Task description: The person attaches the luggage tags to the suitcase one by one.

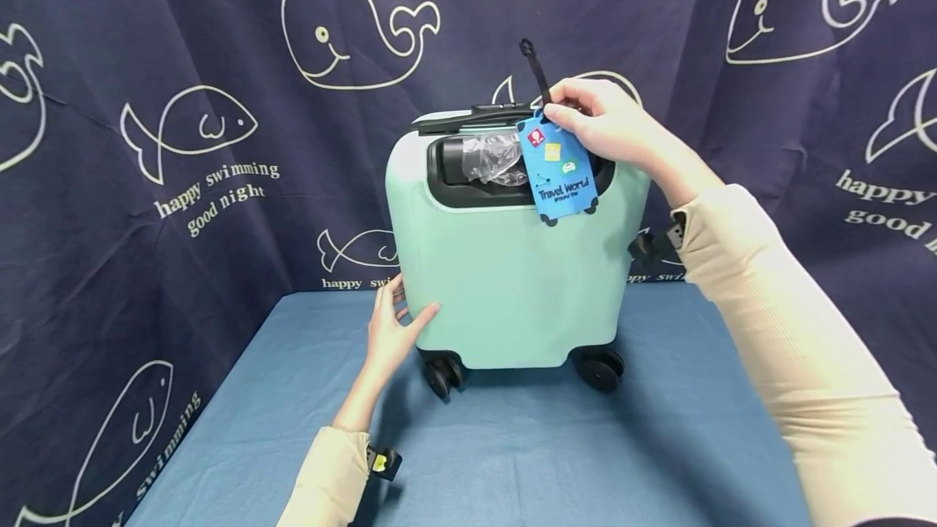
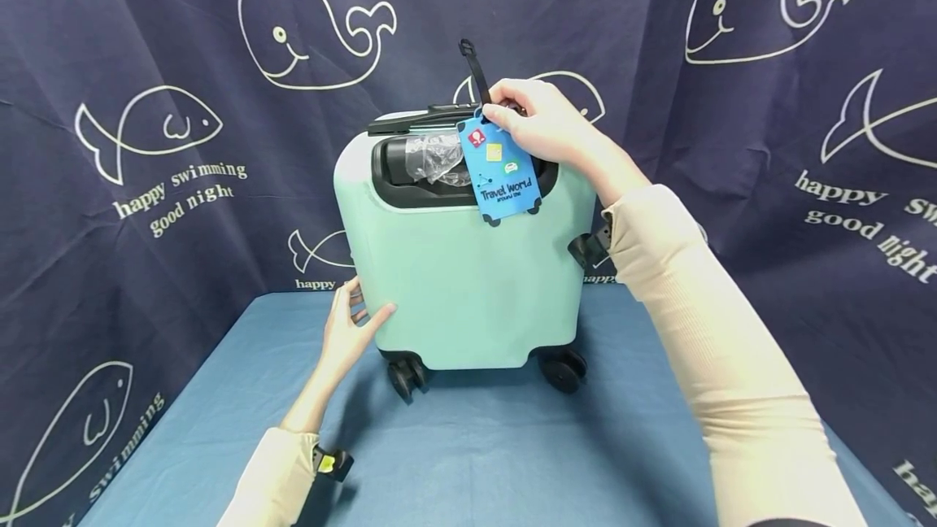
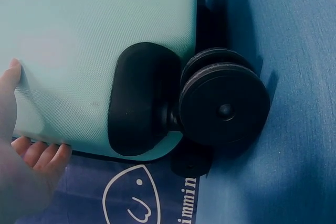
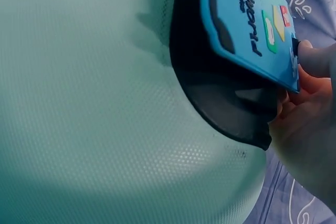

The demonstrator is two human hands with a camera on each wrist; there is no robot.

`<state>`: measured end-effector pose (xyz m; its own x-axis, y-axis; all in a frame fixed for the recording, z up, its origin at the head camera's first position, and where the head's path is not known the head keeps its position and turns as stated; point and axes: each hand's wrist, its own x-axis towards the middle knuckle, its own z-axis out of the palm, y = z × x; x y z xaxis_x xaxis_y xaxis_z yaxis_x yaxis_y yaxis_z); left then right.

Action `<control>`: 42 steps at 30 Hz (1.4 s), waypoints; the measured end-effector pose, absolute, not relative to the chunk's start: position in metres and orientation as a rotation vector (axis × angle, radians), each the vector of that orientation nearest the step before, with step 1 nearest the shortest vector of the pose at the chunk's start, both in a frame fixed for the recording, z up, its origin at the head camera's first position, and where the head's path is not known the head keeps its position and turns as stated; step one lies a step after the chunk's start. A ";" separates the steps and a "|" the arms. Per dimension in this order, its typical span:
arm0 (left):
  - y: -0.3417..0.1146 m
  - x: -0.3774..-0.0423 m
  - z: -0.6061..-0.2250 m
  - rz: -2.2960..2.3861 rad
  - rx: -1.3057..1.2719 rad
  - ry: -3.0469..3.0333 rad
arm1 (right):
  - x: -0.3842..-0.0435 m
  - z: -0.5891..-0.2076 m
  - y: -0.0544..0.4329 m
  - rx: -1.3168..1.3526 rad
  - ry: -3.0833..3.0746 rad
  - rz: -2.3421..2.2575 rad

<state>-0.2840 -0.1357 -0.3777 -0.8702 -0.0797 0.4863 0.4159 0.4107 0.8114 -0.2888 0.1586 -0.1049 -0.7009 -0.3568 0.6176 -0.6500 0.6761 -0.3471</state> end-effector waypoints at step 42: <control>-0.136 -0.285 -0.379 -1.538 -0.256 -2.205 | -0.301 -0.086 0.150 0.691 -2.584 0.558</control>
